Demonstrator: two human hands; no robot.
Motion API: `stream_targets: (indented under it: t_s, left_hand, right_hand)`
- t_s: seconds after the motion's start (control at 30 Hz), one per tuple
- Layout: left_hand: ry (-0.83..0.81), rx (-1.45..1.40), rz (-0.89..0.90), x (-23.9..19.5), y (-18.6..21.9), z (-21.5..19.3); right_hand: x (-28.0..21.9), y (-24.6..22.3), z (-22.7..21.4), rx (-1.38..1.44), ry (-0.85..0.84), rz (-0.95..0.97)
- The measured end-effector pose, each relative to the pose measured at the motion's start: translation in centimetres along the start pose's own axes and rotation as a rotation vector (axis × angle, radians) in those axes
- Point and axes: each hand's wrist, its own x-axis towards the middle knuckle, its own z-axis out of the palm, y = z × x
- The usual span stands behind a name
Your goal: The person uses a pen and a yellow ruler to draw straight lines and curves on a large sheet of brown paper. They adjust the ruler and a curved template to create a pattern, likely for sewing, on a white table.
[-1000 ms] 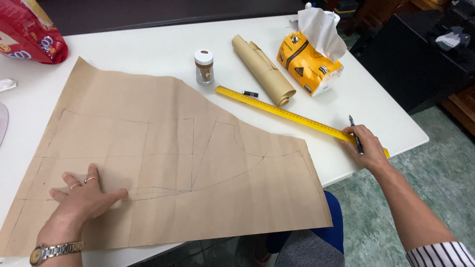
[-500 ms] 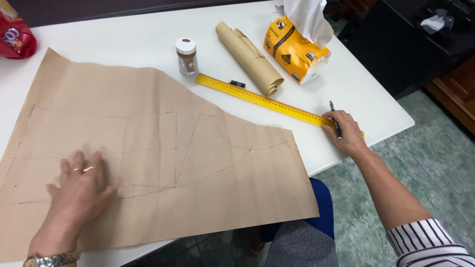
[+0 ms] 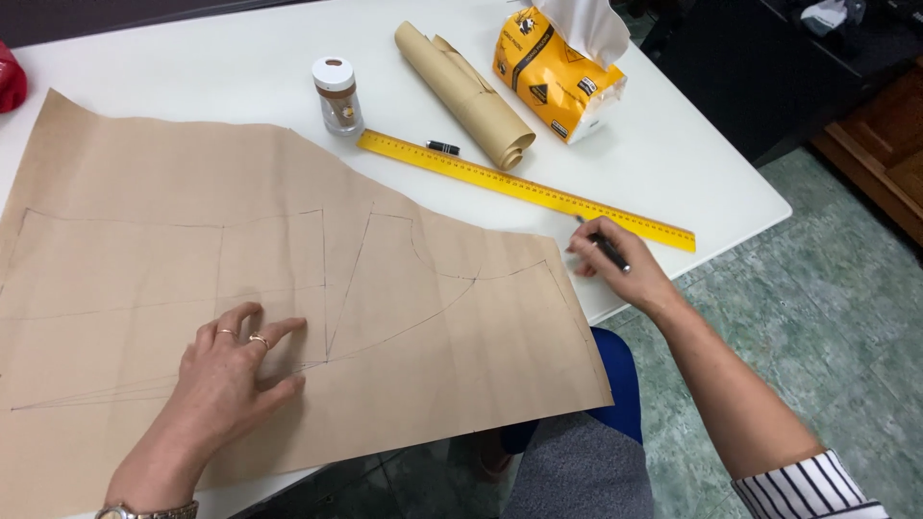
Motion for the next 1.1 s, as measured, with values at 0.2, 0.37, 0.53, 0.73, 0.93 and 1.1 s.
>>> stream_targets:
  t_s: [0.2, 0.37, 0.53, 0.73, 0.93, 1.1]
  left_hand:
    - [-0.146, 0.043, -0.123, 0.0, 0.9, -0.7]
    - [-0.172, 0.008, -0.232, 0.0, 0.6, -1.3]
    - [-0.169, -0.021, -0.313, -0.1, 0.4, -1.7]
    - [-0.151, -0.04, -0.344, 0.3, 0.0, -1.5]
    - [-0.137, -0.023, -0.329, 0.4, -0.4, -0.7]
    - [0.243, 0.13, 0.028, 1.4, -0.1, 2.1]
  right_hand:
    - [0.0, 0.2, 1.0, 0.167, -0.173, 0.004]
    - [1.6, 0.2, 2.3, 0.115, -0.153, -0.169]
    - [3.5, 0.3, 3.1, -0.056, -0.024, -0.278]
    - [7.3, 1.4, 0.7, -0.597, -0.074, -0.122]
    - [8.8, 1.3, 0.1, -0.906, -0.268, -0.099]
    - [9.0, 4.2, -0.1, -0.976, -0.206, -0.231]
